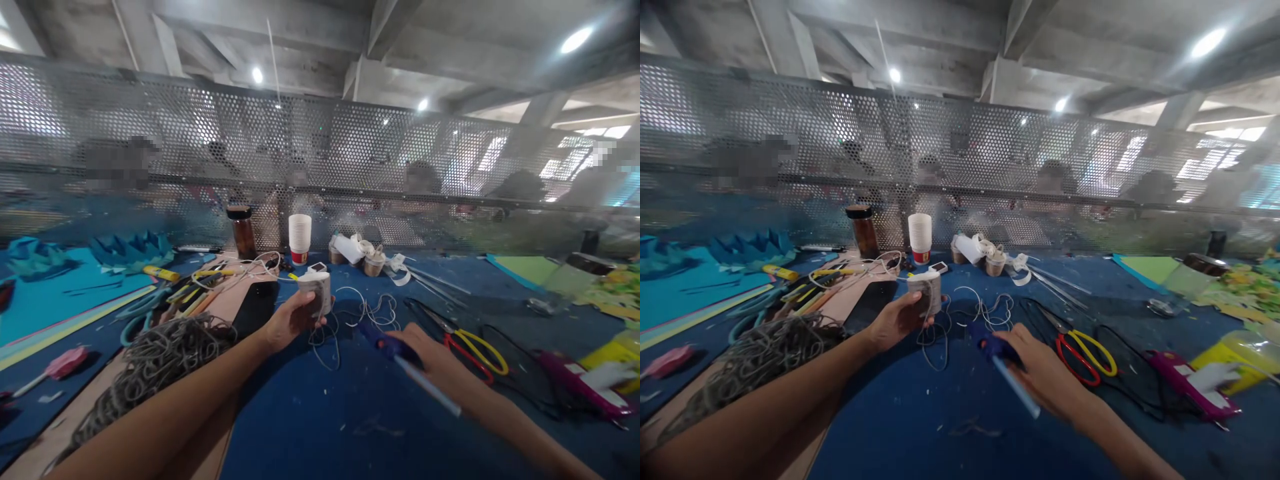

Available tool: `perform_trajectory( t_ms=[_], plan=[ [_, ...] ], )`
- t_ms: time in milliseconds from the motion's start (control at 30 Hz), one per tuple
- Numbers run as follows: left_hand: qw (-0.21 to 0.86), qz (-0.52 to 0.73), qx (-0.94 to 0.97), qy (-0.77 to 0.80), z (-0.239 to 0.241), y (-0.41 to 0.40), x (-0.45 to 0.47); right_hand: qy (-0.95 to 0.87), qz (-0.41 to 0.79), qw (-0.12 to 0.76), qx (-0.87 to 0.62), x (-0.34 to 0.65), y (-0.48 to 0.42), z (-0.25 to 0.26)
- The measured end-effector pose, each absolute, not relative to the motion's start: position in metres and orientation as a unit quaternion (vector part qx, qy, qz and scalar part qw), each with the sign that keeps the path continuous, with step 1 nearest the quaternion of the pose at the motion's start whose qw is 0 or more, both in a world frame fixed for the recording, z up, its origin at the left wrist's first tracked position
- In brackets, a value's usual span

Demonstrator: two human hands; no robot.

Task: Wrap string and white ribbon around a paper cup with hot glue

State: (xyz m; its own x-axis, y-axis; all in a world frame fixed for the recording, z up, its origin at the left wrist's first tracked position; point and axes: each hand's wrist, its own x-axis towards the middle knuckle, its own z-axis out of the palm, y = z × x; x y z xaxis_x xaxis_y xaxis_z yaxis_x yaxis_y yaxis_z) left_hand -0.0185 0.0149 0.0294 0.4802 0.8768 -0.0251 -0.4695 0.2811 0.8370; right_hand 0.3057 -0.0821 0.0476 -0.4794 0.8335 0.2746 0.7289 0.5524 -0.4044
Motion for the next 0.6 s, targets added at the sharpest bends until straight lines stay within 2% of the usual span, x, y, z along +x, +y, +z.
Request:
perform_trajectory(
  t_ms=[100, 167, 267, 467, 600],
  plan=[
    [0.764, 0.442, 0.401, 0.246, 0.028, 0.016, -0.014, -0.790, 0.092, 0.332, -0.508, 0.297, -0.061, 0.056],
    [0.765, 0.437, 0.406, 0.242, 0.025, 0.017, -0.013, -0.756, 0.125, 0.370, -0.525, 0.282, -0.050, 0.061],
    [0.764, 0.438, 0.411, 0.238, 0.022, 0.017, -0.012, -0.730, 0.204, 0.390, -0.523, 0.256, -0.040, 0.063],
    [0.752, 0.448, 0.426, 0.227, 0.020, 0.016, -0.012, -0.717, 0.140, 0.459, -0.506, 0.229, -0.035, 0.048],
    [0.746, 0.438, 0.447, 0.229, 0.018, 0.016, -0.011, -0.712, 0.178, 0.465, -0.495, 0.232, -0.038, 0.042]
  ],
)
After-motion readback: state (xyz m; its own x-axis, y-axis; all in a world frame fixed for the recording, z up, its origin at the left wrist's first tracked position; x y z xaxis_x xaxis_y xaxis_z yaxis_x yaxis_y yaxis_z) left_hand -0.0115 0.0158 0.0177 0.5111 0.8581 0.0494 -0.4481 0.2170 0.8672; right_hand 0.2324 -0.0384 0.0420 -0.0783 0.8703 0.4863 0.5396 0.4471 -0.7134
